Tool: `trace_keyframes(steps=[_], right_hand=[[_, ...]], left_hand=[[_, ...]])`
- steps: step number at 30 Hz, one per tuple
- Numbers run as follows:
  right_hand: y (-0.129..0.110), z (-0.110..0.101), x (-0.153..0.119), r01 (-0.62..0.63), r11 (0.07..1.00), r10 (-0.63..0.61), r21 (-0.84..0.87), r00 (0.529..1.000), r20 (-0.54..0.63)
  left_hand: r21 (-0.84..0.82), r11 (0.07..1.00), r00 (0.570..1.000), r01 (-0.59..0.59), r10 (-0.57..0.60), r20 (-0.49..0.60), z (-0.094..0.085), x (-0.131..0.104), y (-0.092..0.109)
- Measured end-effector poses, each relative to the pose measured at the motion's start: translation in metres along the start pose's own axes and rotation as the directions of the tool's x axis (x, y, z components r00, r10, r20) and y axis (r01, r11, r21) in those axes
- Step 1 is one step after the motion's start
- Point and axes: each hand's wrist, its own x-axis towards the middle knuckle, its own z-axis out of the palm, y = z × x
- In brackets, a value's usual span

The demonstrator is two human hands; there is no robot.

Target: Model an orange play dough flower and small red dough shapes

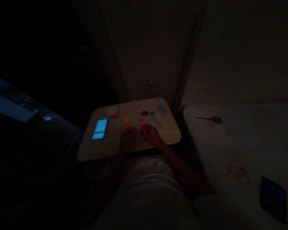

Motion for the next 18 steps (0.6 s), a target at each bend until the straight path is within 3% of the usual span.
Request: trace_keyframes(steps=[7,13,18], right_hand=[[0.0020,0.0002,-0.0003,-0.001,1.000,0.001,-0.026,1.000,-0.005],[-0.0001,0.0001,-0.0001,-0.018,1.000,0.018,-0.018,1.000,-0.002],[-0.0003,-0.0001,0.0000,-0.005,1.000,0.005,-0.008,1.000,-0.003]], left_hand=[[-0.008,1.000,1.000,0.002,-0.002,0.013,-0.0013,-0.0018,0.0000],[-0.016,0.999,0.997,-0.044,0.043,-0.068,0.0010,0.0001,0.0018],[-0.056,0.998,0.997,-0.030,0.026,-0.070,0.0028,0.0011,-0.0014]])
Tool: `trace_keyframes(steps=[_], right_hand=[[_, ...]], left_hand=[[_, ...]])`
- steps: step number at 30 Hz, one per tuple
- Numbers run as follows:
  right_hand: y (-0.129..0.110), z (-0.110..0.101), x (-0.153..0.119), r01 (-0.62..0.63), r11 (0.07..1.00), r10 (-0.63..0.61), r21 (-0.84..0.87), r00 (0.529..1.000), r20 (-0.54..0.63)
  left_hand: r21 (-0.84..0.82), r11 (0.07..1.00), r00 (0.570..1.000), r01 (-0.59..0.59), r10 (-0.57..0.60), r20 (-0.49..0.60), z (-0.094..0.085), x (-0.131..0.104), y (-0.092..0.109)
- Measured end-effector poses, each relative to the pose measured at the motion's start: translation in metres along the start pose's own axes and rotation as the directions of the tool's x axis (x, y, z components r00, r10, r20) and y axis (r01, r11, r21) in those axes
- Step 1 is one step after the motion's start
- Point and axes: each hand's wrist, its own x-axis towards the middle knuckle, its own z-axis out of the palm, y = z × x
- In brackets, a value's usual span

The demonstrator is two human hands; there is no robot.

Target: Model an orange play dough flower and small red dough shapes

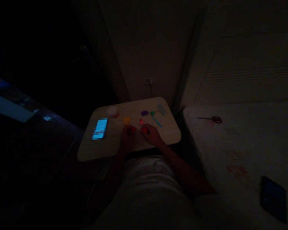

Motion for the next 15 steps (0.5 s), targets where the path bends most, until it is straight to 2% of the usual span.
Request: trace_keyframes(steps=[7,11,15], right_hand=[[0.0010,0.0002,0.0000,0.010,1.000,-0.010,-0.018,1.000,0.003],[0.0005,0.0000,-0.0005,-0.003,1.000,0.003,-0.021,1.000,0.000],[-0.0013,-0.0004,-0.0004,-0.020,1.000,0.020,-0.008,1.000,0.004]], left_hand=[[0.022,1.000,1.000,-0.004,0.003,0.025,0.0000,0.0003,-0.0047],[0.066,0.997,0.996,-0.025,0.020,0.087,-0.0022,0.0009,-0.0023],[0.092,0.995,0.995,-0.029,0.020,0.098,-0.0034,0.0000,0.0025]])
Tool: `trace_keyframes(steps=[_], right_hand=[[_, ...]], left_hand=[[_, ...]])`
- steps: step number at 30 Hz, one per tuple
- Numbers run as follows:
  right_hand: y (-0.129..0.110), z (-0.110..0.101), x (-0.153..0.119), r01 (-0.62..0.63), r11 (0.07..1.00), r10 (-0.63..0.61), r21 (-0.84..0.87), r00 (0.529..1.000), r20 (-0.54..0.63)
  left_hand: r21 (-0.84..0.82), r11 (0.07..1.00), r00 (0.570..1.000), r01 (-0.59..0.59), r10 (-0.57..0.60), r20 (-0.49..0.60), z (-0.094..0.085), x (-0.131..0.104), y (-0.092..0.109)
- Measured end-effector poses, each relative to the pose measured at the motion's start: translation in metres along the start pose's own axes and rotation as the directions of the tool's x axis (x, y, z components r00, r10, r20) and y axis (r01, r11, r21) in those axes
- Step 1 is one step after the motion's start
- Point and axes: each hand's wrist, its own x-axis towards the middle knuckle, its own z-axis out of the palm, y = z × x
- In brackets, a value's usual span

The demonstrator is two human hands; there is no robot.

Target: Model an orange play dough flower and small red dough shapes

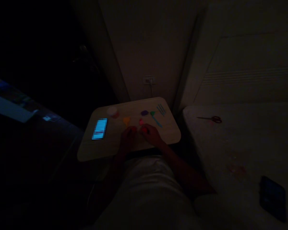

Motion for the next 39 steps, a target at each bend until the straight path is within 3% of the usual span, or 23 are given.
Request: trace_keyframes(steps=[7,14,21,30,39], right_hand=[[-0.001,0.000,0.000,0.014,1.000,-0.014,0.004,1.000,-0.001],[0.003,0.001,0.001,0.037,0.999,-0.037,0.001,0.999,-0.008],[-0.001,0.000,0.001,0.027,1.000,-0.027,0.004,1.000,-0.007],[0.002,0.001,0.000,0.026,1.000,-0.026,-0.004,0.999,-0.020],[0.013,0.001,0.006,0.022,1.000,-0.022,-0.002,0.993,-0.114]], left_hand=[[0.006,0.999,1.000,0.031,-0.031,0.005,-0.001,-0.003,0.001],[0.008,0.998,0.998,-0.057,0.057,-0.022,0.000,0.001,-0.001],[-0.082,0.997,0.999,-0.012,0.009,-0.043,0.001,0.001,0.000],[-0.013,0.998,0.998,0.053,-0.054,-0.024,0.001,0.000,0.003],[0.042,0.998,0.999,-0.049,0.050,-0.023,-0.001,0.002,-0.001]])
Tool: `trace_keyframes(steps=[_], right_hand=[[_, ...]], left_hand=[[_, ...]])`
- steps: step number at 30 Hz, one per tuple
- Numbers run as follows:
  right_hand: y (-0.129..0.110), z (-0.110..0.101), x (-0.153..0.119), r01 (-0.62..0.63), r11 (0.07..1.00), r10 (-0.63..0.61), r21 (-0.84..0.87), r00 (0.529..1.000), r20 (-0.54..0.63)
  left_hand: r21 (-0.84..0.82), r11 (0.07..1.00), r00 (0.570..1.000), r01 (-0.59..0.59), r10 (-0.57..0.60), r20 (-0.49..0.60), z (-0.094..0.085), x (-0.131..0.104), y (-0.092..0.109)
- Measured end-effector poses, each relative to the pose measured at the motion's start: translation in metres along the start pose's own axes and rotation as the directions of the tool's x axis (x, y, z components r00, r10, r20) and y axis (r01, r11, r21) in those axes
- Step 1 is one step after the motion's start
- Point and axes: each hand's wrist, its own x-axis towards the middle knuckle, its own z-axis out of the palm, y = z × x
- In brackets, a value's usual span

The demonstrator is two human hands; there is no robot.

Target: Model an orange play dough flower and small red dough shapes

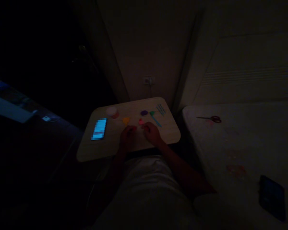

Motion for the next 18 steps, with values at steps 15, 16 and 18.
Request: trace_keyframes(steps=[15,16,18], right_hand=[[-0.003,0.005,0.010,-0.132,0.975,0.125,-0.178,0.991,-0.046],[-0.003,0.005,0.009,-0.117,0.978,0.111,-0.175,0.993,-0.042],[-0.004,0.005,0.007,-0.098,0.983,0.093,-0.153,0.995,-0.039]], left_hand=[[0.085,0.996,1.000,-0.012,0.012,0.007,-0.002,-0.001,0.008],[0.137,0.989,0.998,-0.056,0.053,0.024,-0.001,-0.001,0.008],[0.257,0.956,0.989,-0.144,0.131,0.067,0.001,-0.001,0.006]])
